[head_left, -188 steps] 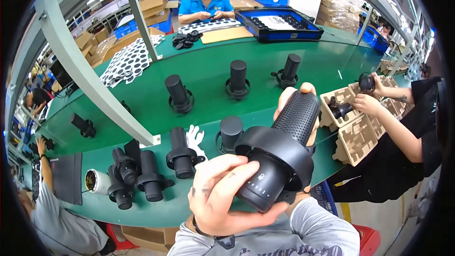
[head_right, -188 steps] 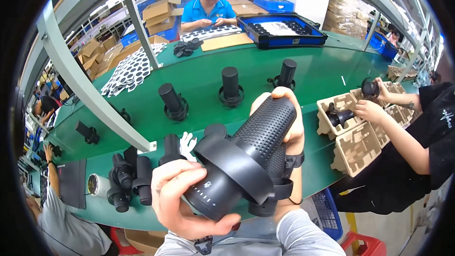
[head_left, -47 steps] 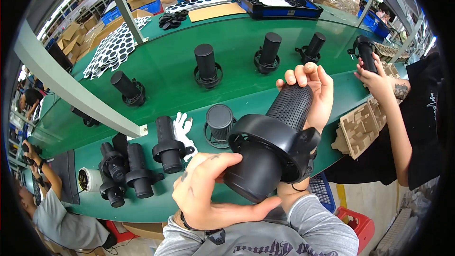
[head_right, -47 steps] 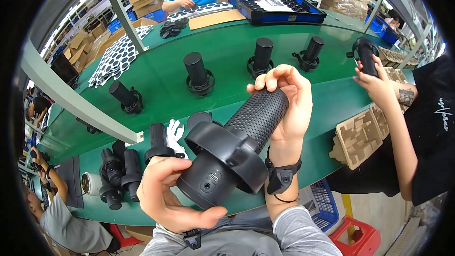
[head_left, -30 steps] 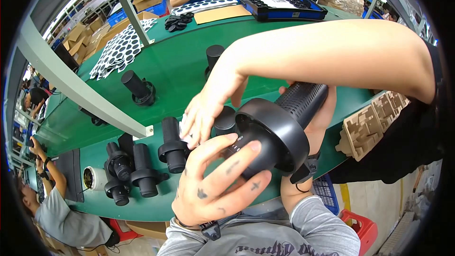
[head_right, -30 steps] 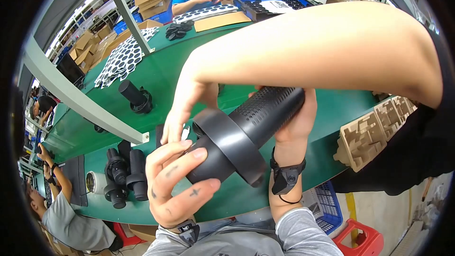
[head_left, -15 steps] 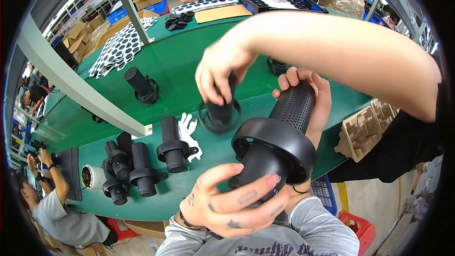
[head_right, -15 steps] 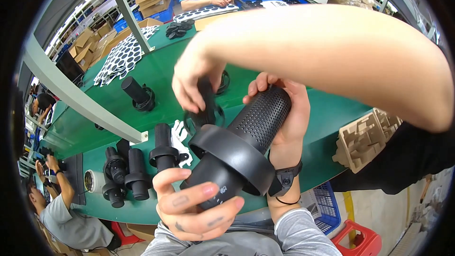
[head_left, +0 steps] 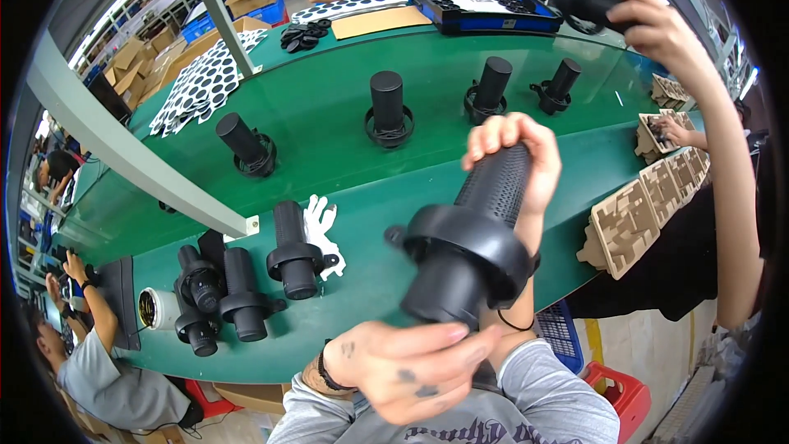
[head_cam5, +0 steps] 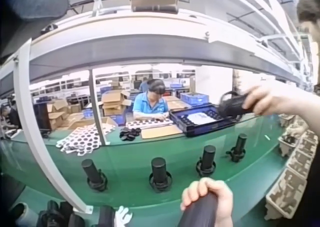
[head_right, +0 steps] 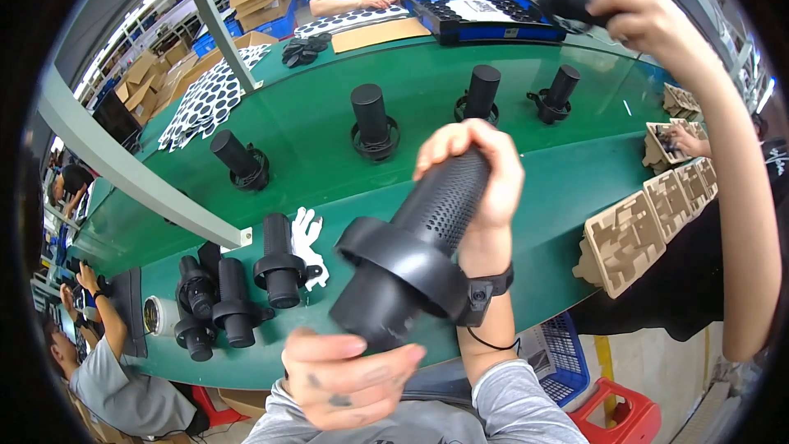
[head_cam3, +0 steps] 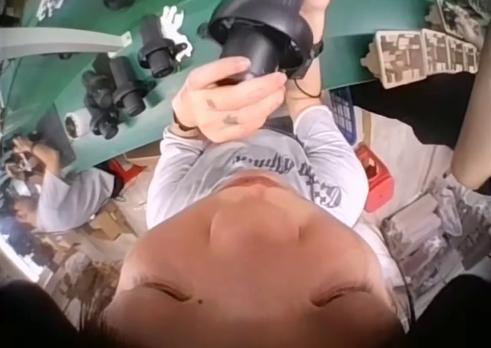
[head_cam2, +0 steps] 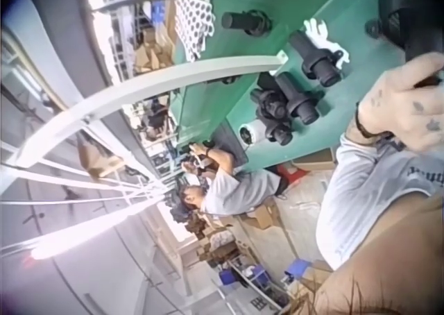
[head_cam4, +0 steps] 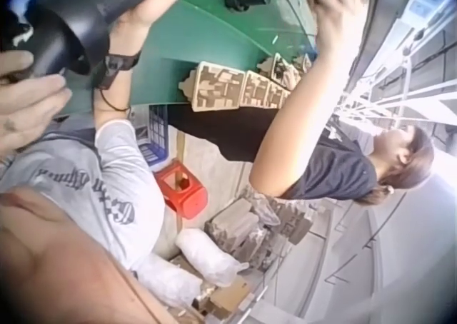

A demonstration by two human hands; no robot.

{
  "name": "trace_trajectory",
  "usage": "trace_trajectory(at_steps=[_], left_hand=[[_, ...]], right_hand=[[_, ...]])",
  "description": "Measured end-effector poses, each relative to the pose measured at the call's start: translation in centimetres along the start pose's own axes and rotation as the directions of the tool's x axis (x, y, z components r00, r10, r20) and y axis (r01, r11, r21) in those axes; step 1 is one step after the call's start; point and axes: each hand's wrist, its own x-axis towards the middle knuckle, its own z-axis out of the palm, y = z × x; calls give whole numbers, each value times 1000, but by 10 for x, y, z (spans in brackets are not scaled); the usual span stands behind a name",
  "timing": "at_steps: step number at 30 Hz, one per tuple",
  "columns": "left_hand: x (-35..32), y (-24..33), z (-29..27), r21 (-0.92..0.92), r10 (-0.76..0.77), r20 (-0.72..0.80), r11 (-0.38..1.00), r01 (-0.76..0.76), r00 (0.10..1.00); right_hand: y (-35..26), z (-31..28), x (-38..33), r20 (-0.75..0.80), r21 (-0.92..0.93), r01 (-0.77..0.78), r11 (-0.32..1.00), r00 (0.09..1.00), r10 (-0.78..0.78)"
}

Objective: Assembling plastic housings and components for electronic devices, possibly microphones, on a factory production line.

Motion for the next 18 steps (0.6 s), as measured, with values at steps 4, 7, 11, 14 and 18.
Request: trace_trajectory(at_steps=[4, 7, 11, 14, 18], left_hand=[[-3, -7, -29, 107, 105, -111, 990, -93, 988], [4, -15, -51, 51, 2, 92, 999, -7, 996], [-1, -37, -32, -15, 114, -152, 993, -118, 982], [7, -31, -37, 25, -34, -49, 999, 35, 998], [12, -43, -46, -87, -75, -25, 994, 72, 997]], right_hand=[[-40, -23, -5, -3, -928, 162, 336, 897, -442], [-46, -53, 7, 278, -886, 57, -460, 860, -429], [-73, -111, 17, 236, -787, 64, -613, 950, -203], [-106, -89, 29, 60, -771, 224, -596, 958, 282], [-149, -89, 103, 112, -848, 158, -506, 986, 121]])
